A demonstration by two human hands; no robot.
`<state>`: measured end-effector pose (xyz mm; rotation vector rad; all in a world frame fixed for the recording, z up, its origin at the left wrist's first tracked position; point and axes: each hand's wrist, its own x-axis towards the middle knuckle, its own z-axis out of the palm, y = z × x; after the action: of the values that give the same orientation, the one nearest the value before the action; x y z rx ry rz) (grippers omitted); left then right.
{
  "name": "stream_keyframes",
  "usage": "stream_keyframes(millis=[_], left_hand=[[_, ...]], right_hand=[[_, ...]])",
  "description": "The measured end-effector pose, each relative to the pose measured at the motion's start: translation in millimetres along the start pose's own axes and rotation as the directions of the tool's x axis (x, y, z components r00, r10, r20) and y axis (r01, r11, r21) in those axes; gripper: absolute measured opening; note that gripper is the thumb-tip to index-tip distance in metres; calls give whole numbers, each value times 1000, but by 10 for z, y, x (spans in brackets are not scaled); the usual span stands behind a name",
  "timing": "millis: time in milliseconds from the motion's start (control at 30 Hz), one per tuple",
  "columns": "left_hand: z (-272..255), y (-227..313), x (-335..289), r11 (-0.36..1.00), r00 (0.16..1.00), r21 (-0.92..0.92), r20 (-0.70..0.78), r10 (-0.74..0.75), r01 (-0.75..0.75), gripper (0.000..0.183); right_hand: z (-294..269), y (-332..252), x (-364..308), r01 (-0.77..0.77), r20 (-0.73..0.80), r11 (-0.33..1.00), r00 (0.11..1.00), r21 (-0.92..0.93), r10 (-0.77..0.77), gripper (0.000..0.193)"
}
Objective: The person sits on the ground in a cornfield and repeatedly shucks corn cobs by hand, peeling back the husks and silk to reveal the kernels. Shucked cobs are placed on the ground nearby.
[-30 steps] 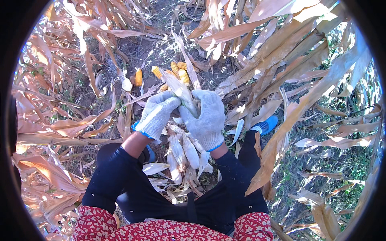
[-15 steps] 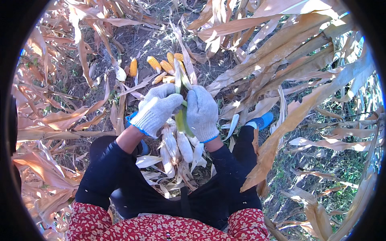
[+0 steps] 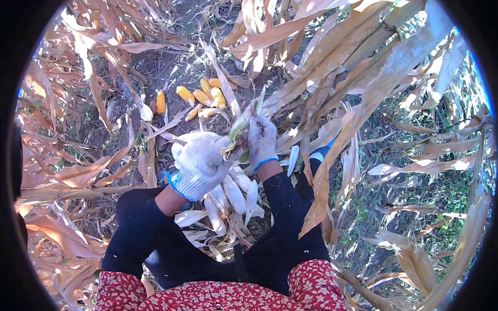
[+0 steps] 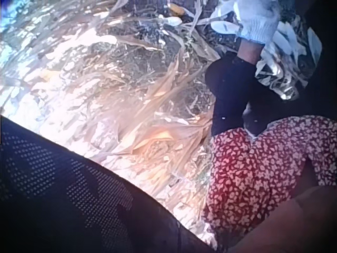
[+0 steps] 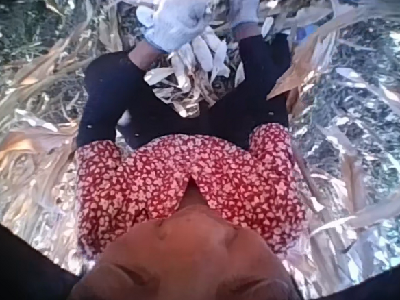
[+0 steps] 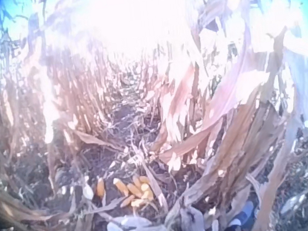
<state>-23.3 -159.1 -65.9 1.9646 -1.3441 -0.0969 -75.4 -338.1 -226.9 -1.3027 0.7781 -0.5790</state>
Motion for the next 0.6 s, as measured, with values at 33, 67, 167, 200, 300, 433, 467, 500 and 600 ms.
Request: stream_keyframes(millis=[33, 67, 167, 200, 300, 433, 467, 500, 600], left_hand=[[-73, 43, -9, 986, 986, 156, 166, 32, -58, 19], [-72, 13, -38, 995, 998, 88, 63, 32, -37, 19], [-99, -22, -106, 768, 889, -512, -19, -458, 384, 33], [-97, -186, -162, 791, 880, -458, -36, -473, 407, 32], [-84, -497, -208, 843, 858, -302, -123, -499, 446, 30], [-370, -305, -57, 509, 709, -598, 147, -690, 620, 36], [-405, -229, -61, 502, 656, -492, 208, -725, 711, 32], [-439, -140, -41, 492, 604, -381, 271, -750, 782, 29], [-309, -223, -59, 990, 866, -112, 483, 126, -82, 34]], right_hand=[[-60, -3, 64, -69, -73, 989, 994, 134, 79, 27], [-59, -64, 112, -232, -150, 925, 946, 300, 286, 32], [-372, -37, 322, -167, -226, 826, 916, 539, 333, 25], [-398, -108, 309, -155, -201, 793, 923, 589, 329, 23], [-348, -400, 36, -194, -175, 738, 904, 646, 391, 26], [-343, -580, -171, -315, 56, 579, 906, 752, 420, 25], [-301, -625, -239, -308, 117, 540, 926, 784, 358, 26], [-270, -683, -269, -286, 80, 561, 928, 777, 363, 26], [-304, -611, -173, -129, -107, 740, 959, 660, 263, 27]])
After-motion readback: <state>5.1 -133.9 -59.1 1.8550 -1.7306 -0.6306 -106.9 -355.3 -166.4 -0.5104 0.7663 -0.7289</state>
